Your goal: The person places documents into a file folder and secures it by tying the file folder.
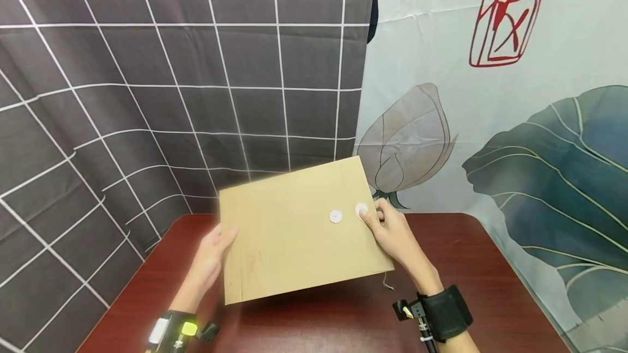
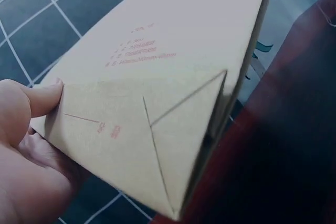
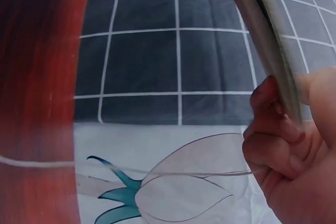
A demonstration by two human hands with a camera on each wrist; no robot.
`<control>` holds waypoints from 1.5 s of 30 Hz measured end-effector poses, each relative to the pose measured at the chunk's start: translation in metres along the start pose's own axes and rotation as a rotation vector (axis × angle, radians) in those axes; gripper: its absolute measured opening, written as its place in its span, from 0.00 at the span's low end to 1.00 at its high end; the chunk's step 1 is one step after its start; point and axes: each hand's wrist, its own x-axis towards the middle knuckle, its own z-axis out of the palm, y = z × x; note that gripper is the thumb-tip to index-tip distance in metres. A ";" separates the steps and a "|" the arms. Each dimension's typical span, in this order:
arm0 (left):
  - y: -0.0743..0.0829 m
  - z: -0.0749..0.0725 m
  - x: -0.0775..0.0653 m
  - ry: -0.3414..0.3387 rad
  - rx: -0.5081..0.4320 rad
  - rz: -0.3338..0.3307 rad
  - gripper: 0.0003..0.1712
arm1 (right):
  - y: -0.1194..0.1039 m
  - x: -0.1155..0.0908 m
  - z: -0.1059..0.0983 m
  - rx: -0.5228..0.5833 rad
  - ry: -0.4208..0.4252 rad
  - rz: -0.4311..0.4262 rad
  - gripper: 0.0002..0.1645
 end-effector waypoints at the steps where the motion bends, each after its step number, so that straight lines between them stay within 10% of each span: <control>1: -0.001 -0.001 -0.001 0.004 0.004 -0.007 0.28 | 0.001 -0.001 0.001 -0.015 -0.004 0.004 0.18; 45: -0.070 -0.029 -0.006 0.032 0.492 -0.194 0.22 | 0.077 -0.038 0.083 -0.361 -0.290 0.183 0.28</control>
